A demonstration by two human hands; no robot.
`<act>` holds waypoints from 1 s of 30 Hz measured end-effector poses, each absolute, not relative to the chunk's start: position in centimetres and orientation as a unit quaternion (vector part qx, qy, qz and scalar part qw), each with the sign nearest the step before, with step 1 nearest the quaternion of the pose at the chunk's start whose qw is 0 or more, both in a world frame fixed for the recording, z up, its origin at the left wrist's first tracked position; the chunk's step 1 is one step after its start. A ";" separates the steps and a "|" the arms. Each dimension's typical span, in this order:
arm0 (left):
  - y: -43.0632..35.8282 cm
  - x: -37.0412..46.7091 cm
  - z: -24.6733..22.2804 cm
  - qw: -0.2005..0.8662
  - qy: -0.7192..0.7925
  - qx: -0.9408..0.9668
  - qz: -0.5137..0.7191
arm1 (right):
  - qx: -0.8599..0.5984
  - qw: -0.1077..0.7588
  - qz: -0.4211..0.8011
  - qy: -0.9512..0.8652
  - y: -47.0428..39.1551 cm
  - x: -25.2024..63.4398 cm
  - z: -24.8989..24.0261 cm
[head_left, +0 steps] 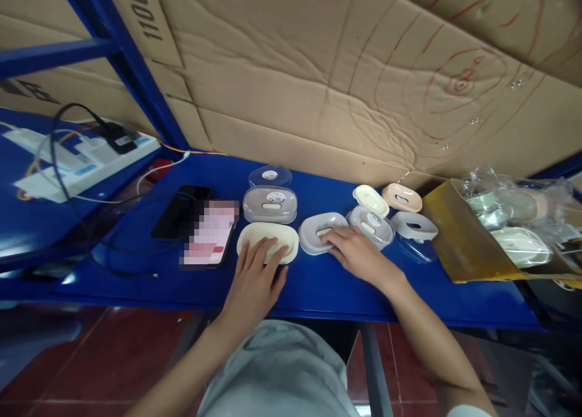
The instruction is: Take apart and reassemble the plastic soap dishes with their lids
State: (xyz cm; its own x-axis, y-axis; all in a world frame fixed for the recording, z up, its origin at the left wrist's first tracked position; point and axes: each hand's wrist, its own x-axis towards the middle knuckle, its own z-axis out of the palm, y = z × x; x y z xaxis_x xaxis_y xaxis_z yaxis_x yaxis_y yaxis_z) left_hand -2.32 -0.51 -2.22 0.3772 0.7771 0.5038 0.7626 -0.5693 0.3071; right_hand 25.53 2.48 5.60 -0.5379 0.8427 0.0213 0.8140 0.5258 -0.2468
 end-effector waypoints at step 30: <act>-2.2 -0.6 -1.4 0.148 0.246 0.906 0.310 | -0.513 0.075 0.085 -0.851 10.0 25.0 4.0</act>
